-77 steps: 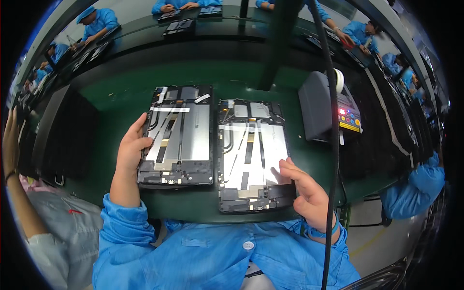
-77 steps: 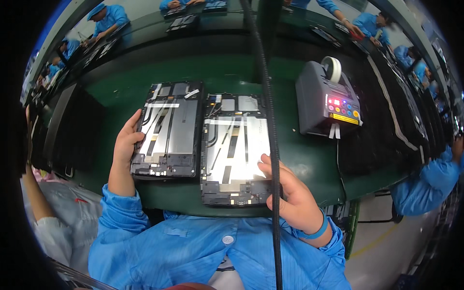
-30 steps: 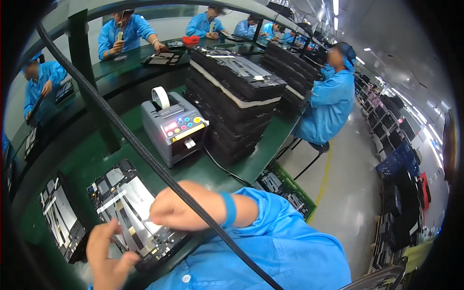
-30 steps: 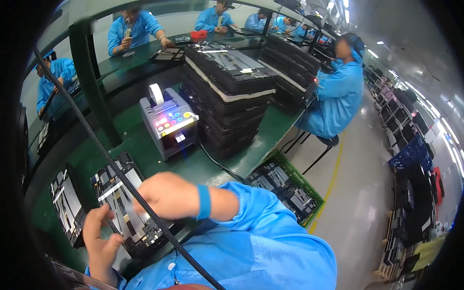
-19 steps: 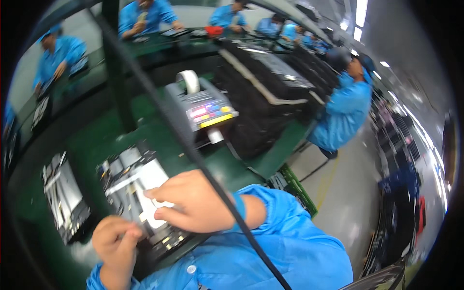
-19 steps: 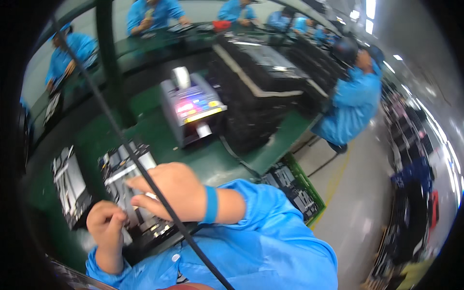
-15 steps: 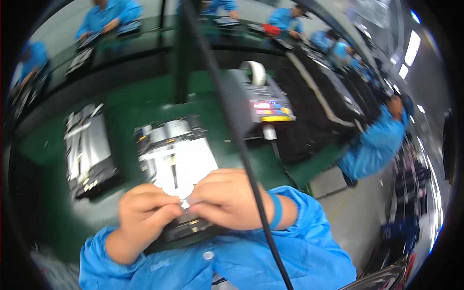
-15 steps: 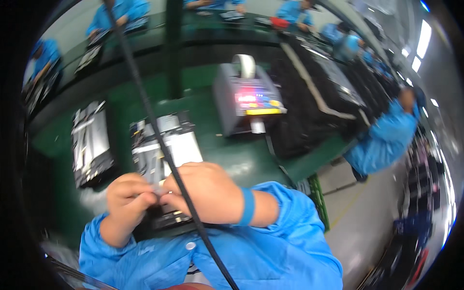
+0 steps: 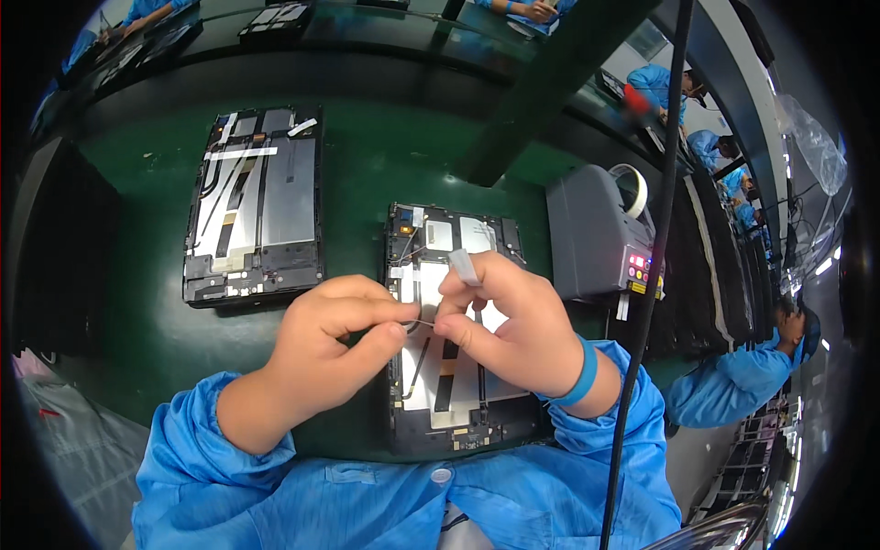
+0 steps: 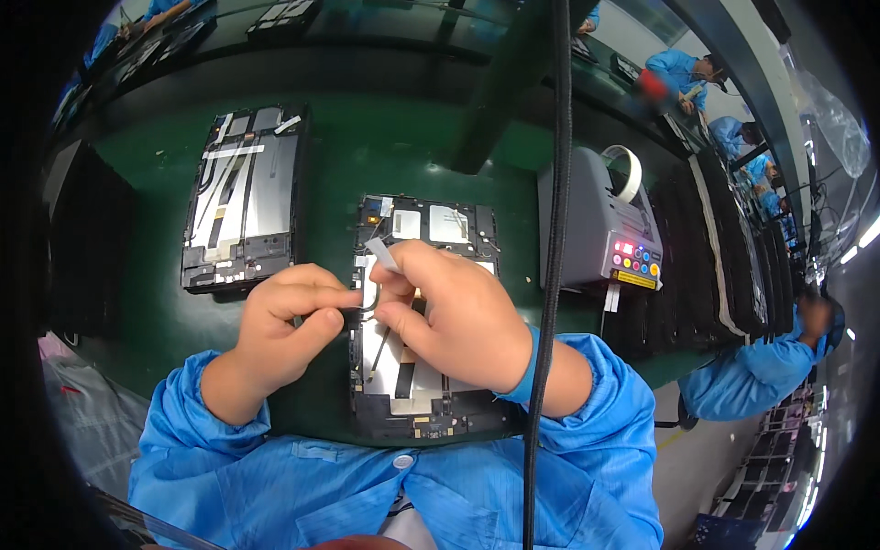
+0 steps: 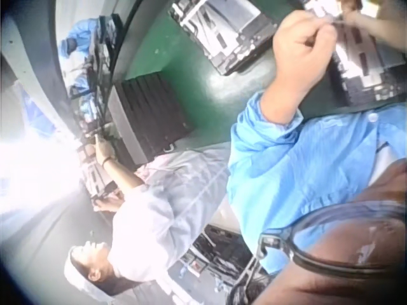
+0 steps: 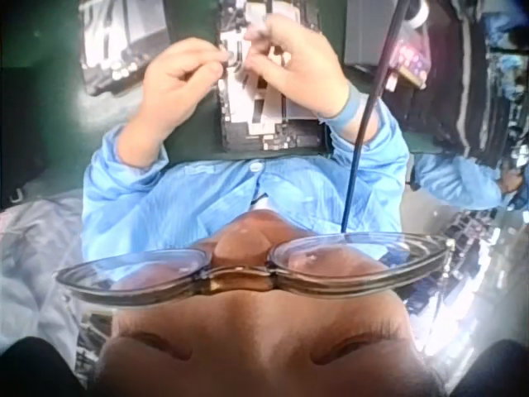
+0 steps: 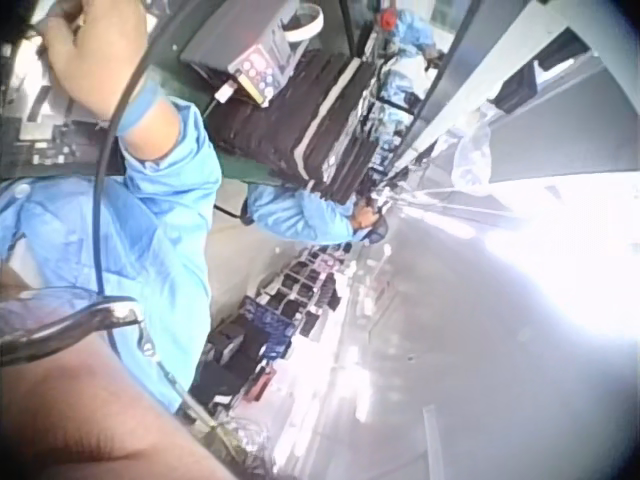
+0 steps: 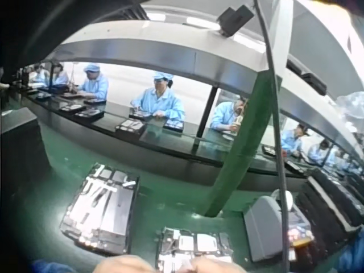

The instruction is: The person applies white adhesive strips to the internal components of a disassembled electronic device, likely a laptop. They repeatedly peel backing layers from the strips and press them onto specific areas of the device's chassis. The person handles multiple units sequentially, placing finished units into a stack.

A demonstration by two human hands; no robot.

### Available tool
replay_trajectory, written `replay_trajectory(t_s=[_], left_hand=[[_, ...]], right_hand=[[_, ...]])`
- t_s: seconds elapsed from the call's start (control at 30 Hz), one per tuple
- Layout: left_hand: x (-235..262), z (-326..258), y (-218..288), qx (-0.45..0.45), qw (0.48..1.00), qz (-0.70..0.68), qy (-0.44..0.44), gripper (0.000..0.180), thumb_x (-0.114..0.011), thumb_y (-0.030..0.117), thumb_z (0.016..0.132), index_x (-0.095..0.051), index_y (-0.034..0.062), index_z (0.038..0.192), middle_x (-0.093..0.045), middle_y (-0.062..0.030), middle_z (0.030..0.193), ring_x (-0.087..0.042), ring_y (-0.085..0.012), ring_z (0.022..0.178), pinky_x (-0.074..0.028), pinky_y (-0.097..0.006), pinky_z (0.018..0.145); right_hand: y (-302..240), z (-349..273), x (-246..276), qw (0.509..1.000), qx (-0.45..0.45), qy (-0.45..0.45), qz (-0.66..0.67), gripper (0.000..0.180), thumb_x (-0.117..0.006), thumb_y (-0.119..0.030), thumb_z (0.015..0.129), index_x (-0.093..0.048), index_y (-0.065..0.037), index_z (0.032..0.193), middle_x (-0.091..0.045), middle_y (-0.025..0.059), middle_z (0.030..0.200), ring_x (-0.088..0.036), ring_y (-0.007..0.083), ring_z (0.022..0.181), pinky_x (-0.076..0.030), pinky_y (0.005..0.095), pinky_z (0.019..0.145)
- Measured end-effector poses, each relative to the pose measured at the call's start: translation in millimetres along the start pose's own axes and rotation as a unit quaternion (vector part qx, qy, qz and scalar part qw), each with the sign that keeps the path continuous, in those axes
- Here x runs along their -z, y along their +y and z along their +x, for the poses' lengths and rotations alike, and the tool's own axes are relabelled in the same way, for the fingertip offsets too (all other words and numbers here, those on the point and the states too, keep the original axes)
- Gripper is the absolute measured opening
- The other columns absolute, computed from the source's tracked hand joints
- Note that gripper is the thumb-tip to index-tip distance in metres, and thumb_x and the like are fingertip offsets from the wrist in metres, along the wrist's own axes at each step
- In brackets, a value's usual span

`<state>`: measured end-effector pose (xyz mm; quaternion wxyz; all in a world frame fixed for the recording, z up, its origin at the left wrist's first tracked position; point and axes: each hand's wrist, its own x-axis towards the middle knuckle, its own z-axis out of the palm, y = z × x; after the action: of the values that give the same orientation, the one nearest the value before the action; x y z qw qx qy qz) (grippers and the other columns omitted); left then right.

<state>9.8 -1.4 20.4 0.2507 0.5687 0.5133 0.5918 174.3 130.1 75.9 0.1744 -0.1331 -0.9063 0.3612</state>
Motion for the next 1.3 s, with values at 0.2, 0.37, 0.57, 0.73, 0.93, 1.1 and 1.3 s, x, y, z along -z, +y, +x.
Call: replay_trajectory(t_s=[0.2,0.37,0.57,0.73,0.93,1.1,1.3], left_hand=[[3,1,-7,0.060,0.992,0.093,0.064,0.038,-0.061,0.002,0.079,-0.059,-0.0023,0.117,-0.063,-0.0129,0.095,-0.059,-0.0210,0.078,-0.047,-0.030,0.068],[-6,10,-14,-0.034,0.934,0.354,0.035,0.040,-0.066,0.007,0.074,-0.059,-0.0020,0.112,-0.059,-0.0171,0.103,-0.059,-0.0325,0.088,-0.050,-0.037,0.077],[-11,9,-18,0.010,0.923,0.383,-0.009,0.042,-0.065,0.012,0.077,-0.056,-0.0013,0.116,-0.055,-0.0158,0.111,-0.057,-0.0331,0.098,-0.049,-0.039,0.084],[-12,9,-17,0.046,0.927,0.371,-0.039,0.040,-0.060,0.012,0.081,-0.054,-0.0004,0.119,-0.054,-0.0155,0.112,-0.056,-0.0327,0.100,-0.048,-0.039,0.084],[-11,11,-17,0.056,0.929,0.361,-0.053,0.038,-0.058,0.010,0.082,-0.054,-0.0005,0.119,-0.055,-0.0157,0.108,-0.056,-0.0332,0.095,-0.048,-0.040,0.081],[-10,9,-17,0.056,0.927,0.367,-0.057,0.038,-0.058,0.010,0.082,-0.054,-0.0011,0.118,-0.055,-0.0157,0.103,-0.057,-0.0330,0.091,-0.048,-0.039,0.078],[-14,10,-25,0.006,0.956,0.293,0.001,0.039,-0.054,0.003,0.080,-0.053,-0.0032,0.118,-0.053,-0.0179,0.102,-0.057,-0.0336,0.085,-0.048,-0.039,0.075]], right_hand=[[23,15,2,0.993,-0.009,0.114,-0.032,0.021,-0.064,0.002,0.078,-0.052,-0.003,0.094,-0.060,0.0092,0.078,-0.062,0.0260,0.072,-0.050,0.0346,0.066],[46,38,-6,0.994,0.032,0.082,-0.065,0.034,-0.062,0.005,0.076,-0.048,-0.001,0.107,-0.055,0.0146,0.094,-0.059,0.0299,0.087,-0.048,0.0354,0.077],[49,55,-17,0.994,0.085,0.006,-0.068,0.038,-0.064,0.010,0.072,-0.048,0.000,0.105,-0.051,0.0139,0.095,-0.059,0.0289,0.083,-0.050,0.0340,0.072],[52,62,-15,0.989,0.122,0.001,-0.083,0.036,-0.059,0.010,0.075,-0.047,-0.001,0.106,-0.052,0.0158,0.097,-0.058,0.0355,0.083,-0.050,0.0383,0.071],[65,80,-19,0.983,0.152,-0.053,-0.083,0.034,-0.058,0.010,0.075,-0.047,-0.001,0.105,-0.051,0.0157,0.096,-0.058,0.0355,0.083,-0.049,0.0382,0.070],[49,73,-15,0.991,0.037,-0.054,-0.119,0.032,-0.057,0.007,0.075,-0.046,0.001,0.105,-0.053,0.0197,0.101,-0.058,0.0386,0.087,-0.048,0.0413,0.075],[38,65,-20,0.987,-0.104,0.001,-0.123,0.034,-0.058,0.005,0.075,-0.046,0.001,0.106,-0.055,0.0216,0.102,-0.058,0.0400,0.090,-0.047,0.0427,0.078]])
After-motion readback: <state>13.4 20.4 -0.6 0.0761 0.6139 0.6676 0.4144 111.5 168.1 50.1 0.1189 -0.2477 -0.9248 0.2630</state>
